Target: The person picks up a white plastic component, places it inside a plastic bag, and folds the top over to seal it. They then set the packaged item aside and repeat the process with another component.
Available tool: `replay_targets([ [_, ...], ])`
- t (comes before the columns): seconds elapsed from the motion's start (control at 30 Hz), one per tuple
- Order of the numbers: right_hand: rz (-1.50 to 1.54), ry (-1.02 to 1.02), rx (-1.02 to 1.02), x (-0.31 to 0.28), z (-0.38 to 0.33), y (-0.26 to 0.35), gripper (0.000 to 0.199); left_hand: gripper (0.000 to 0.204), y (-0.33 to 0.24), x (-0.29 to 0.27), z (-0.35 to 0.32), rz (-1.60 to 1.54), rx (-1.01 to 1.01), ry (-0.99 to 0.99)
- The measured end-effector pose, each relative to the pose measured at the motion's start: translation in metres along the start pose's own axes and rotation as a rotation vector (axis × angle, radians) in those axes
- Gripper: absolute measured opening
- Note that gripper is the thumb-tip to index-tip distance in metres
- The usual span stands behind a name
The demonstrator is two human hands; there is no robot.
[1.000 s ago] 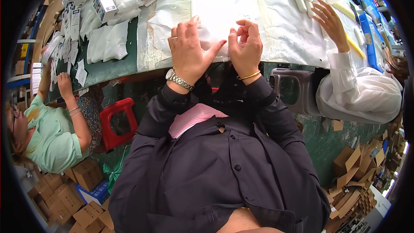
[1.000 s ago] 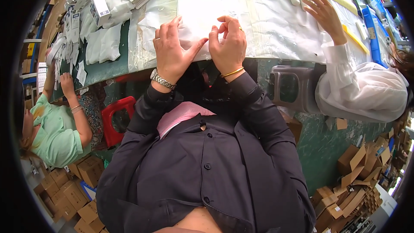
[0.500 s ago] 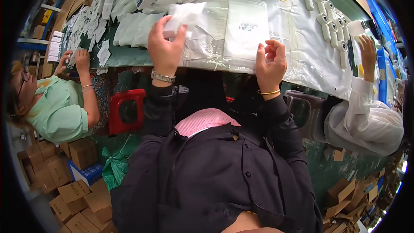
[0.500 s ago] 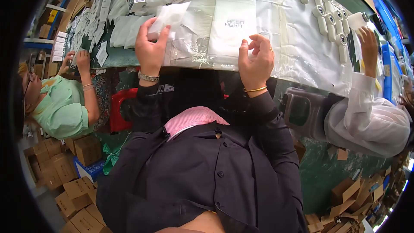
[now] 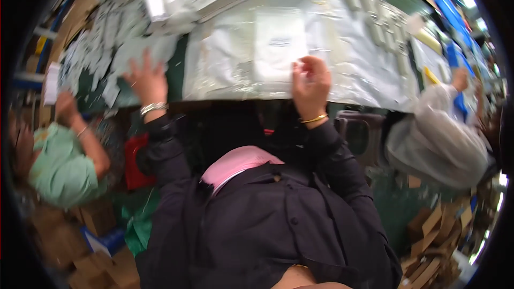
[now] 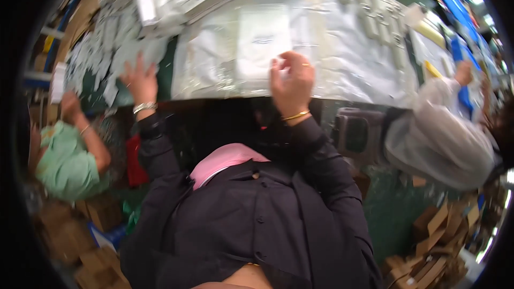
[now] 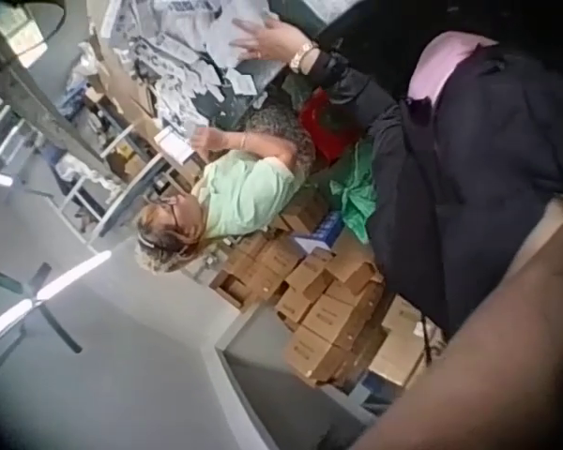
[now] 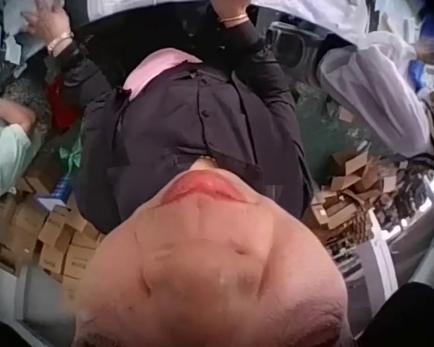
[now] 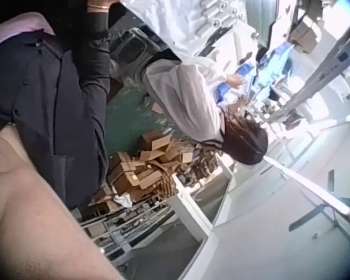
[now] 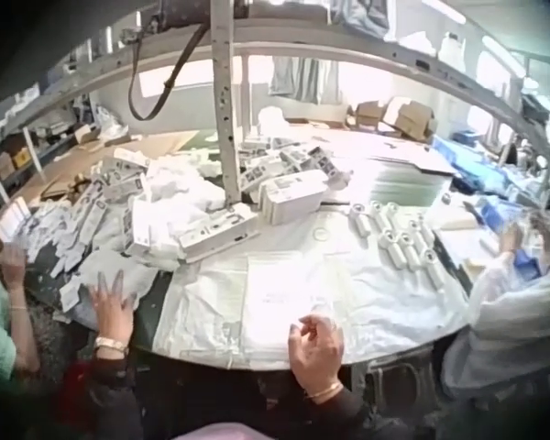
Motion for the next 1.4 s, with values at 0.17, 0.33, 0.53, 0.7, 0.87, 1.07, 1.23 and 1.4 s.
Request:
replay_targets([
  [0.17,-0.023,-0.039,-0.043,-0.005,0.001,0.004,0.014,0.061,-0.034,-0.032,0.013,0.190,-0.253,0.125],
  [0.33,0.096,0.006,-0.021,-0.010,0.005,0.005,0.012,0.051,-0.105,-0.074,0.020,-0.246,-0.128,-0.245],
  [0.53,0.034,0.064,0.073,-0.039,0.074,-0.032,0.015,0.036,-0.186,-0.098,0.010,-0.583,0.000,-0.068],
  [0.7,-0.781,0.017,-0.043,-0.080,0.160,-0.125,0.034,0.030,-0.187,-0.087,-0.001,-0.577,-0.024,-0.045],
  [0.87,-1.144,0.117,0.022,-0.089,0.192,-0.155,0.051,0.025,-0.186,-0.085,-0.001,-0.569,-0.022,-0.040],
  [1.07,-1.162,0.276,0.105,-0.079,0.206,-0.172,0.055,0.016,-0.187,-0.086,-0.001,-0.581,-0.012,-0.047],
  [1.23,-0.996,0.322,0.102,-0.085,0.195,-0.169,0.056,0.012,-0.187,-0.087,-0.001,-0.587,-0.013,-0.048],
  [1.4,-0.619,0.439,-0.089,-0.094,0.160,-0.132,0.048,0.010,-0.186,-0.084,-0.002,-0.590,-0.009,-0.061],
])
Point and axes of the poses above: each hand's wrist, its own z-axis towards the middle knuckle, its own x-axis out of the palm, y = z × x, the point moved 1 cm from there along z, towards the middle knuckle, and after that the axes turned 12 degrees about -y, right-handed, at the moved point
